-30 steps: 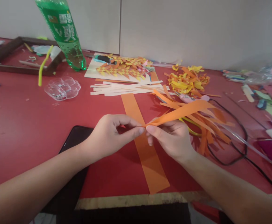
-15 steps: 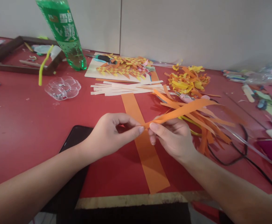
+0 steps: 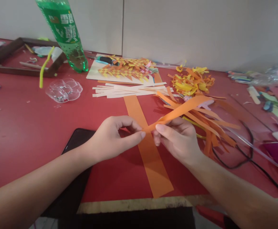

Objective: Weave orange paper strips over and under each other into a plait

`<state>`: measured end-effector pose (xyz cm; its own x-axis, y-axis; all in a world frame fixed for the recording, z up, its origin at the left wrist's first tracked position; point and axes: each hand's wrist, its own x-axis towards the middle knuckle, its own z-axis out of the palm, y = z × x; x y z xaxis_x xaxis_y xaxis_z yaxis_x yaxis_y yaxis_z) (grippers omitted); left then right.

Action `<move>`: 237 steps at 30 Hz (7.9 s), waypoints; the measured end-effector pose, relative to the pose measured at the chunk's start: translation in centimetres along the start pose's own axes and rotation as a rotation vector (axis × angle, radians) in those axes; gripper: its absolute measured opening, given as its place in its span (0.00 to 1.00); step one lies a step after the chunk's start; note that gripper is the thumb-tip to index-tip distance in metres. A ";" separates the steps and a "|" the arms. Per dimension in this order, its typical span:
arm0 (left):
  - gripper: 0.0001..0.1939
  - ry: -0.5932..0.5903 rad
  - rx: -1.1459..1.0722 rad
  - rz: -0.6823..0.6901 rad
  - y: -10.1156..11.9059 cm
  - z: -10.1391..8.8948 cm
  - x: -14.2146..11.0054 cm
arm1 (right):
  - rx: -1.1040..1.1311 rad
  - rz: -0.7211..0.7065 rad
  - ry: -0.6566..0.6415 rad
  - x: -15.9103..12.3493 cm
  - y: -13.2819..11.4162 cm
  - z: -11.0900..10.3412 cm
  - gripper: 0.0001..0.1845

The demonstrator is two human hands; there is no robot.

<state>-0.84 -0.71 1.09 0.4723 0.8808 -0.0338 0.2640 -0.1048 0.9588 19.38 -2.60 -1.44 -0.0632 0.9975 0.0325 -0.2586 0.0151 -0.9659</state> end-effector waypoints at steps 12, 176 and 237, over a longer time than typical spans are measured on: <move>0.09 -0.119 0.042 0.042 0.4 0.2 0.0 | -0.027 0.056 -0.169 -0.3 0.2 0.2 0.06; 0.14 -0.254 0.077 0.099 0.4 0.2 0.1 | 0.070 0.267 -0.141 0.1 0.1 0.0 0.11; 0.14 -0.322 0.010 0.051 0.2 0.2 -0.1 | 0.119 0.247 -0.214 0.3 0.0 0.0 0.10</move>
<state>-0.62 -0.89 1.21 0.7266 0.6830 -0.0744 0.2402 -0.1511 0.9589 19.37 -2.28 -1.47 -0.3351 0.9327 -0.1335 -0.3203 -0.2460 -0.9148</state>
